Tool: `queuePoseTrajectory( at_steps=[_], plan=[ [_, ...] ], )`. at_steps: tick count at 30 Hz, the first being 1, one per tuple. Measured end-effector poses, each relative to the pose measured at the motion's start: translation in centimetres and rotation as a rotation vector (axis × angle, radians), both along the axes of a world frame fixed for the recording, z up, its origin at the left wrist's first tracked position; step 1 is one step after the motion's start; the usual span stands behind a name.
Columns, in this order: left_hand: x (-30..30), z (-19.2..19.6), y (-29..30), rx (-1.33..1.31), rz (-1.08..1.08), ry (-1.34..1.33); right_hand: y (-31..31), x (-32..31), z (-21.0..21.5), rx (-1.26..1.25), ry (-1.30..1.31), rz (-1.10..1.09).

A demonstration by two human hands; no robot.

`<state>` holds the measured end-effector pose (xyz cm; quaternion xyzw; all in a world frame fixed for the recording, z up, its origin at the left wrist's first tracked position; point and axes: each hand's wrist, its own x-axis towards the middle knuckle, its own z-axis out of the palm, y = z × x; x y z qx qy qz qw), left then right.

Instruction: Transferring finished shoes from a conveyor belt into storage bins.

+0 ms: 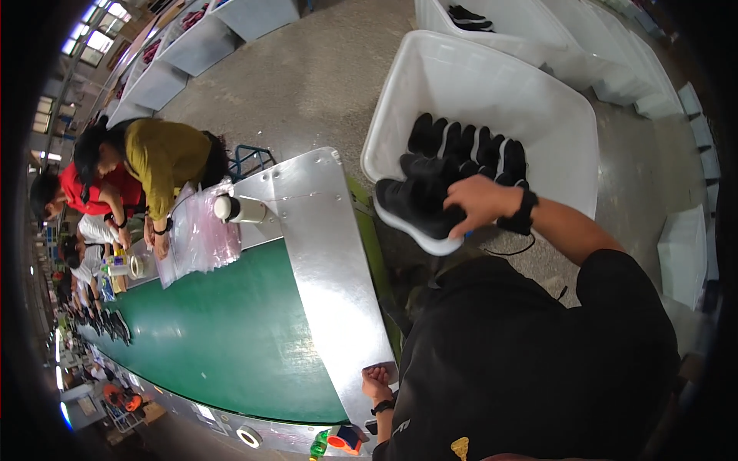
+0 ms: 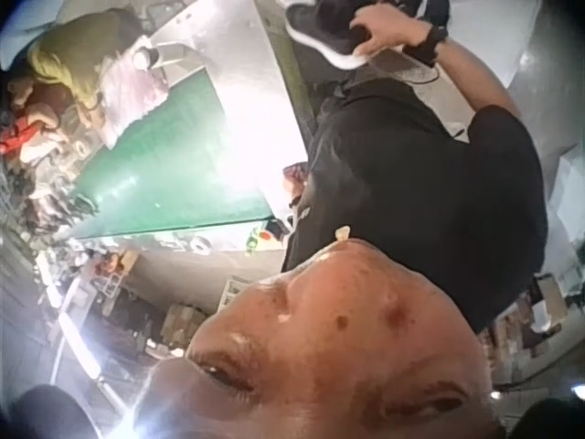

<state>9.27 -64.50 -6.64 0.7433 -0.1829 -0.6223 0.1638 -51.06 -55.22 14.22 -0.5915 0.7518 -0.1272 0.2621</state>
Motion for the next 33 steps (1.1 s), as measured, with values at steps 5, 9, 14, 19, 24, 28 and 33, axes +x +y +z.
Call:
queuePoseTrajectory(
  at_steps=[5,9,14,19,24,28,33],
  plan=[
    [-1.1,0.1,0.0,0.009,-0.070,0.038,6.4,-7.3,0.4,0.105,-0.176,-0.450],
    [-4.6,2.6,0.4,0.035,-0.171,0.072,11.1,-12.5,-4.2,0.180,-0.128,-0.658],
    [-9.6,5.9,2.7,0.020,-0.326,-0.040,13.1,-16.3,-8.7,0.273,-0.144,-0.669],
    [-9.3,6.1,6.1,-0.322,-0.881,-0.053,11.1,-17.8,-11.4,0.212,-0.175,-0.634],
    [-13.0,8.6,7.7,-0.035,-0.525,-0.145,8.9,-18.0,-13.5,0.267,-0.155,-0.623],
    [-13.3,9.0,8.9,-0.031,-0.500,-0.169,8.7,-15.2,-23.3,-0.020,-0.050,-0.611],
    [-11.9,8.3,10.4,-0.101,-0.578,-0.117,8.7,-10.5,-22.7,0.085,-0.352,-0.496]
  ],
)
